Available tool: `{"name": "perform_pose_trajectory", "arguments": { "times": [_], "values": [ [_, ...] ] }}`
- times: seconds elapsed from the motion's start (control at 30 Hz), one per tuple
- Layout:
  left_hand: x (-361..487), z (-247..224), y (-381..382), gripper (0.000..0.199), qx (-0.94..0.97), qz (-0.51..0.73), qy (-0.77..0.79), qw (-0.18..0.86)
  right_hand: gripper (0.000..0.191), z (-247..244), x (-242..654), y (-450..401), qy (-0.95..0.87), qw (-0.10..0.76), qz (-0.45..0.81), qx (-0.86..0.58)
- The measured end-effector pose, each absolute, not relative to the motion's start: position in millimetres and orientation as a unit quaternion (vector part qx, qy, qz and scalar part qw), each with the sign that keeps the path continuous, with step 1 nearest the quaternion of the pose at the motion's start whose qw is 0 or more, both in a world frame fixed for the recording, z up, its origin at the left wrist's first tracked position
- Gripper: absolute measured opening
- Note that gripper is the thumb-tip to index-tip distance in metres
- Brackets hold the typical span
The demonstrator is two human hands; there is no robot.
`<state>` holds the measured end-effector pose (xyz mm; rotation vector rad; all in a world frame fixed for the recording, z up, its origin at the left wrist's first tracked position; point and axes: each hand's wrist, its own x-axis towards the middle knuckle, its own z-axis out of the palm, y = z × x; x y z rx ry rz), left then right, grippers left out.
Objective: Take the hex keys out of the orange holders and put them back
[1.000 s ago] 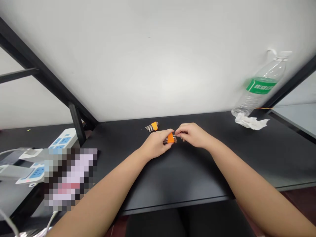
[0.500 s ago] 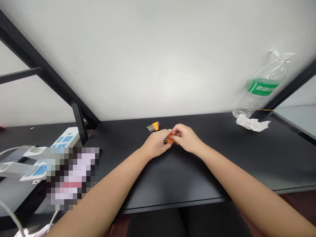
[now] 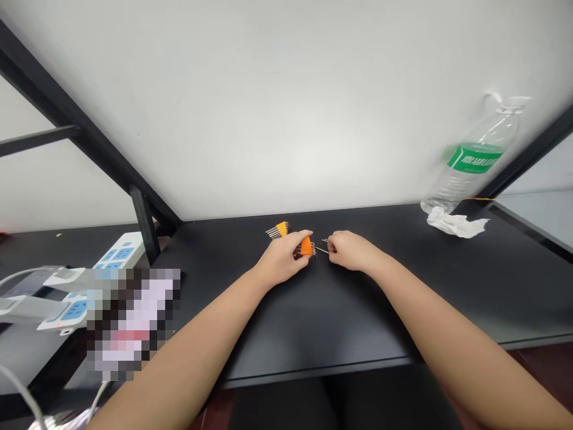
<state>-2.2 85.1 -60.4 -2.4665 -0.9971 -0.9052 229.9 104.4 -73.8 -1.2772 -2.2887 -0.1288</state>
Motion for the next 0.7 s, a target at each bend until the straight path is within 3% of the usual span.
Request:
{"name": "perform_pose_trajectory", "arguments": {
  "times": [0.13, 0.23, 0.43, 0.7],
  "values": [
    [-1.9, -59.2, 83.6, 0.053, -0.863, -0.328, -0.356, 0.143, 0.003, -73.3, 224.3, 92.5, -0.84, 0.22, -0.067, -0.492],
    [-1.8, -58.1, 82.2, 0.057, -0.855, -0.344, -0.367, 0.124, 0.006, -71.2, 231.2, 91.0, -0.852, 0.274, -0.037, -0.443],
    [-1.1, -58.9, 82.5, 0.046, -0.845, -0.361, -0.379, 0.111, 0.008, -64.2, 245.6, 89.6, -0.815, 0.431, 0.209, -0.325],
    [-2.3, -59.6, 82.8, 0.046, -0.85, -0.359, -0.362, 0.131, 0.009, -64.1, 244.3, 87.8, -0.81, 0.447, 0.232, -0.3]
  ]
}}
